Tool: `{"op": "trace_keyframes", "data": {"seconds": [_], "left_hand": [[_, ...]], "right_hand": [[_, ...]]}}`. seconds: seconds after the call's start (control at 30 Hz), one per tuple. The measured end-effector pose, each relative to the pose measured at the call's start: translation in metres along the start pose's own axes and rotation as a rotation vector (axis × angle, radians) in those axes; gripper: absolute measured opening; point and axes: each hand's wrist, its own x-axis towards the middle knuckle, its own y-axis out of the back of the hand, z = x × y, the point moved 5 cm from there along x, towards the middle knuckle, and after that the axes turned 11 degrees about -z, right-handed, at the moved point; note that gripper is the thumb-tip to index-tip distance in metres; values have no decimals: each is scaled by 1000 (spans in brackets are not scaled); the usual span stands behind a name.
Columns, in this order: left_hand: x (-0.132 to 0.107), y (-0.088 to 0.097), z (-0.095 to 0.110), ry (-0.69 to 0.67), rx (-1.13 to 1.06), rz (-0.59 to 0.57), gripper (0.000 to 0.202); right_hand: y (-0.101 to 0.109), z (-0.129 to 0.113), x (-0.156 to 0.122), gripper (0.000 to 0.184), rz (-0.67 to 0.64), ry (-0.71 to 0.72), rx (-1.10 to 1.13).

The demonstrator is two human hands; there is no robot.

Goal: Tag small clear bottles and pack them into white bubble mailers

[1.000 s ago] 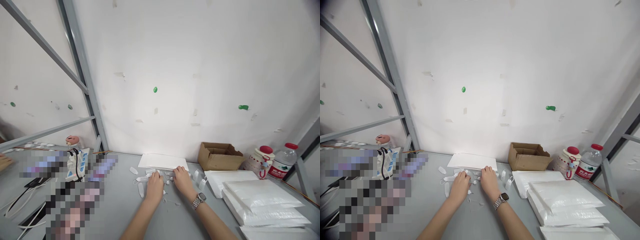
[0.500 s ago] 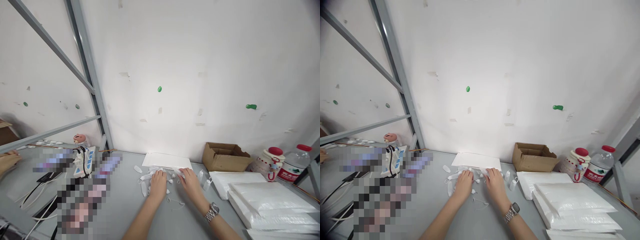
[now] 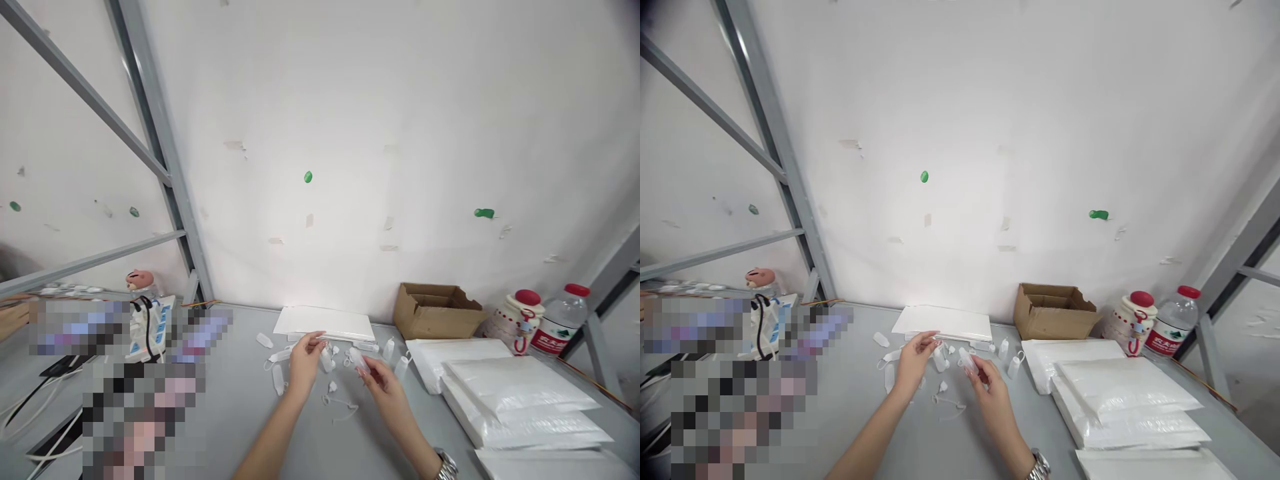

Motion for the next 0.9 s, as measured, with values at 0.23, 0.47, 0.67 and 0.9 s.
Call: {"op": "trace_keyframes", "data": {"seconds": [0.23,0.47,0.67,0.9], "left_hand": [[-1,2,1,118,-130,-56,34],[-3,2,-1,196,-235,-99,41],[0,0,5,88,-49,-98,28],[-4,-2,9,-11,178,-84,12]], "right_hand": [[-10,3,-4,30,-55,-62,77],[-16,9,-3,34,-117,-108,147],[-4,14,-3,19,-35,-92,-223],[-2,14,-3,14,23,36,-589]]}}
